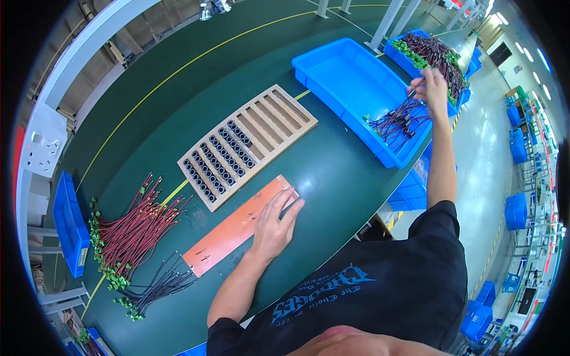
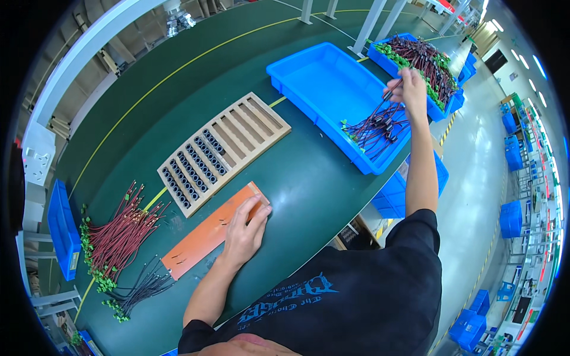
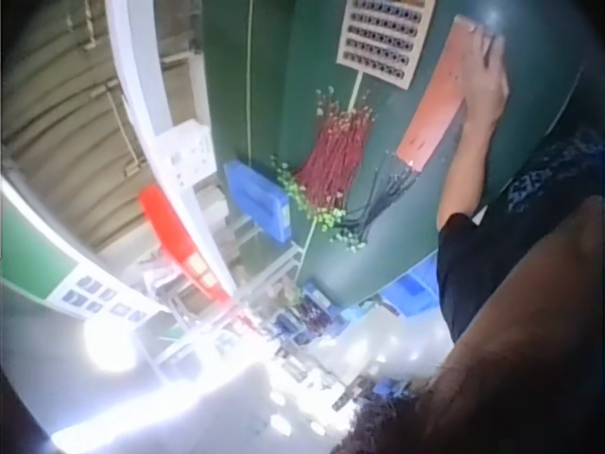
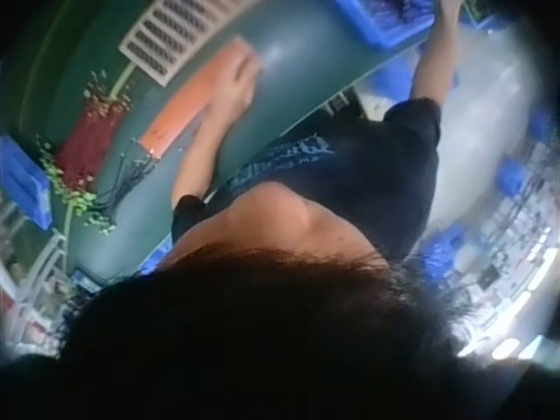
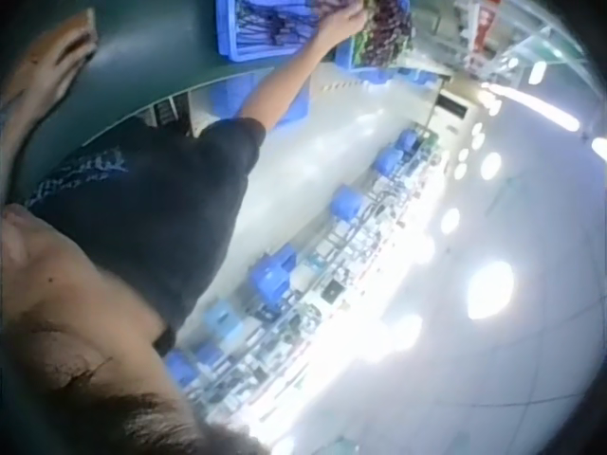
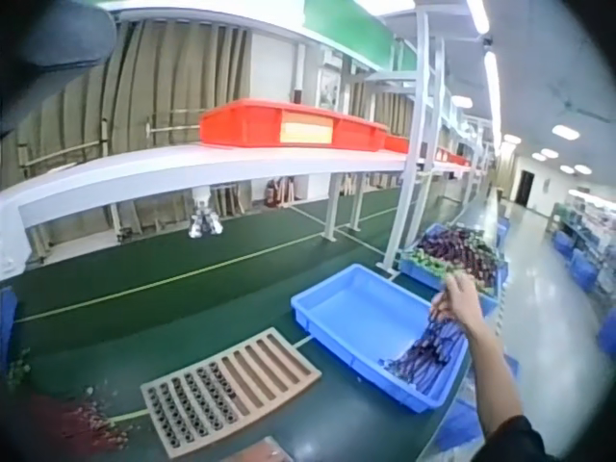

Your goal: The person assembles wire harnesses by inserting red and black wires into a cylindrical black connector. They use a small tool to push the wires into the connector and then place the finished units into a blue bin. The process is repeated multiple times throughout the video.

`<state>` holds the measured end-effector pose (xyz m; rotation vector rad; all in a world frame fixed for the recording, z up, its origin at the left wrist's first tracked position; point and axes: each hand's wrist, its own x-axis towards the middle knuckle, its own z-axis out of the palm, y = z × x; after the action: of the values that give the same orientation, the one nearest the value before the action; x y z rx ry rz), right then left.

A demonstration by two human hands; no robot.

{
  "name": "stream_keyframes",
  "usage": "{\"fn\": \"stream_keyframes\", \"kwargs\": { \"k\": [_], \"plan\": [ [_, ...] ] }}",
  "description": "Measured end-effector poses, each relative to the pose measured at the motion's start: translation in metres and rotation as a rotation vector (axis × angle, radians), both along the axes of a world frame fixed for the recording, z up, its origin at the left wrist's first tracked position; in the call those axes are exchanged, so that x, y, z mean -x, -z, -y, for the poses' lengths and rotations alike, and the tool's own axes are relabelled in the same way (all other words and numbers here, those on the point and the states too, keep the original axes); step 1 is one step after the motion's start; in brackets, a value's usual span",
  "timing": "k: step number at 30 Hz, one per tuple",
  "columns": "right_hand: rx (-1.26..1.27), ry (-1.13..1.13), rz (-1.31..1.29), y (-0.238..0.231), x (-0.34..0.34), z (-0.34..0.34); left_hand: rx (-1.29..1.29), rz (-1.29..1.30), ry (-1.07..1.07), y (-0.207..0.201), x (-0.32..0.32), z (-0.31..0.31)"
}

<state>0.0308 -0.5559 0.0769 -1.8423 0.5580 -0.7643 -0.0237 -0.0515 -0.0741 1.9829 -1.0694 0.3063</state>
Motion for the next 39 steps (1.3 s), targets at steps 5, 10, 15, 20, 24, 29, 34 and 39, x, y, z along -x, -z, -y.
{"fn": "stream_keyframes", "kwargs": {
  "k": [5,10,15,20,24,29,34,39],
  "plan": [
    [0.150,0.120,-0.577,0.079,0.019,0.075,-0.034,-0.015,0.031,0.004,0.001,0.004],
    [1.120,0.198,-0.389,0.048,0.000,-0.031,-0.082,0.003,0.023,0.005,0.000,0.002],
    [0.793,-0.589,-0.079,0.086,-0.061,-0.177,-0.076,0.044,0.068,0.001,-0.003,0.002],
    [0.728,-0.862,-0.074,0.111,-0.098,-0.319,-0.055,0.133,0.067,-0.001,0.001,-0.017],
    [0.729,-0.727,0.103,0.160,-0.114,-0.334,-0.060,0.261,-0.074,-0.019,0.008,-0.063],
    [0.857,-0.726,0.105,0.147,-0.099,-0.335,-0.268,0.215,-0.567,-0.035,-0.005,-0.182],
    [0.777,-0.701,0.095,0.146,-0.099,-0.332,-0.682,0.262,-0.987,-0.047,-0.055,-0.303],
    [0.763,-0.692,0.113,0.147,-0.101,-0.339,-0.807,0.141,-0.989,-0.030,-0.090,-0.370]
  ]
}}
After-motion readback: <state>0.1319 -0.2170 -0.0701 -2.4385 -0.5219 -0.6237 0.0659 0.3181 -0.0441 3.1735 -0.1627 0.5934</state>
